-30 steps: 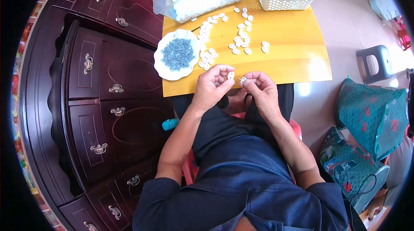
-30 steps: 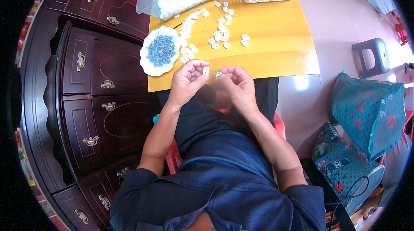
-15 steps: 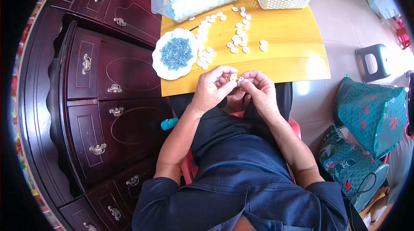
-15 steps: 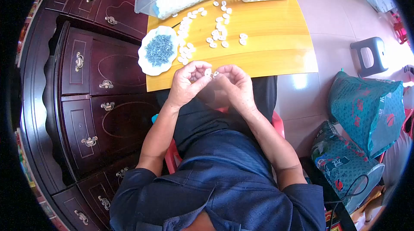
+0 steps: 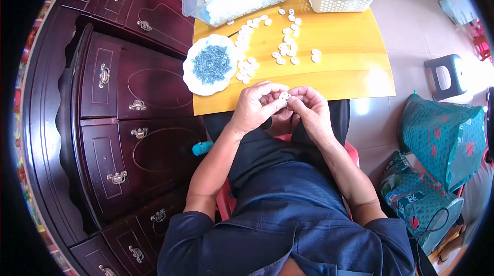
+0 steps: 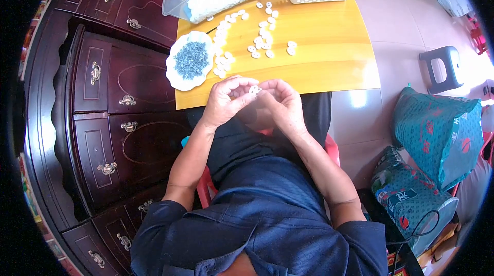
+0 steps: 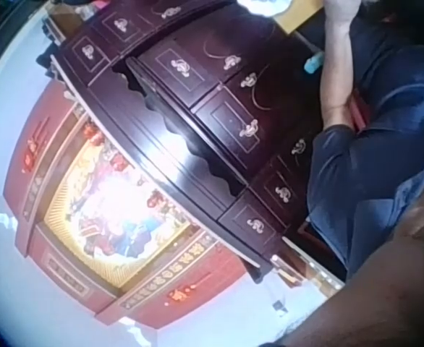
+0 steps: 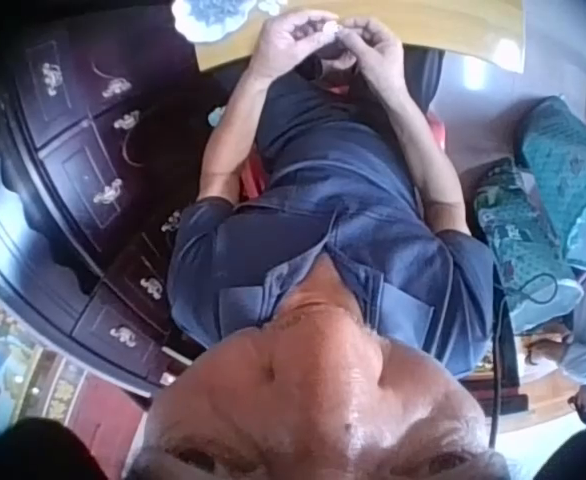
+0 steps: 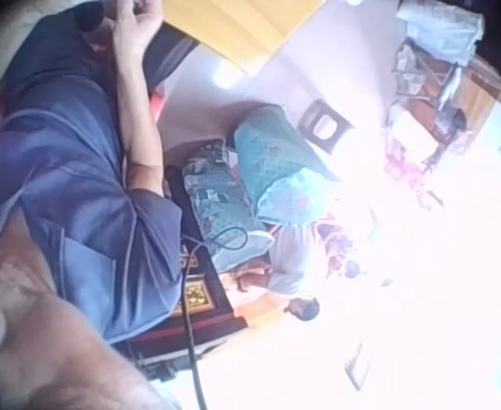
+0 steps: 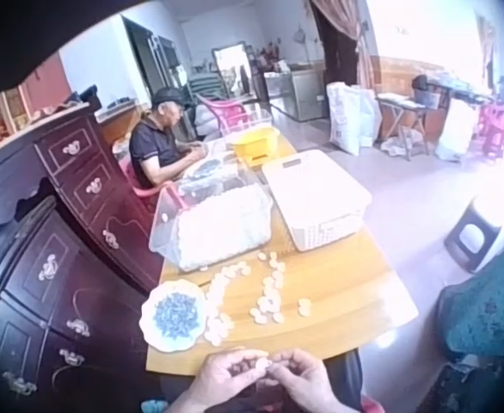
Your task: Assembling small blue pins into white circular plastic button components.
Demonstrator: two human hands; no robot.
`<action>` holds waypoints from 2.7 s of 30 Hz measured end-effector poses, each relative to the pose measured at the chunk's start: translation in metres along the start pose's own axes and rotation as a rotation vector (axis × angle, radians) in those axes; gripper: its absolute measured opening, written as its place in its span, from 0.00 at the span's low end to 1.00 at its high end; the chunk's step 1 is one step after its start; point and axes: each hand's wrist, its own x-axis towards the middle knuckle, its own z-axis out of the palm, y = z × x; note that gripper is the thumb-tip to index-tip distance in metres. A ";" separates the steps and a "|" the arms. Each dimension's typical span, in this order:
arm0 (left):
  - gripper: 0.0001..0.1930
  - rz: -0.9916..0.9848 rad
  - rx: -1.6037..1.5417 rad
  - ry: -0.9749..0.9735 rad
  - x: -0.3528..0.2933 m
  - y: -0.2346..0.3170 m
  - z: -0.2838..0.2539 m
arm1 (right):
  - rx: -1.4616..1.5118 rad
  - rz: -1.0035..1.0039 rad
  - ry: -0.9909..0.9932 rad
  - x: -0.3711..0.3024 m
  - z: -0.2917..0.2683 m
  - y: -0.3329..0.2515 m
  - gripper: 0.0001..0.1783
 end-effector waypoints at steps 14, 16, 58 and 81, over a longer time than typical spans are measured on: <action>0.12 -0.083 -0.084 -0.086 0.002 -0.012 -0.008 | -0.002 0.150 -0.051 0.003 -0.006 -0.001 0.08; 0.12 -0.079 -0.052 -0.107 0.003 -0.010 -0.009 | -0.009 0.166 -0.060 0.004 -0.008 0.001 0.08; 0.16 0.378 0.699 0.092 -0.003 0.020 0.020 | 0.081 0.136 -0.033 0.003 -0.008 0.010 0.13; 0.15 0.344 0.617 0.080 0.001 0.016 0.019 | 0.018 0.098 0.021 -0.003 0.001 0.001 0.14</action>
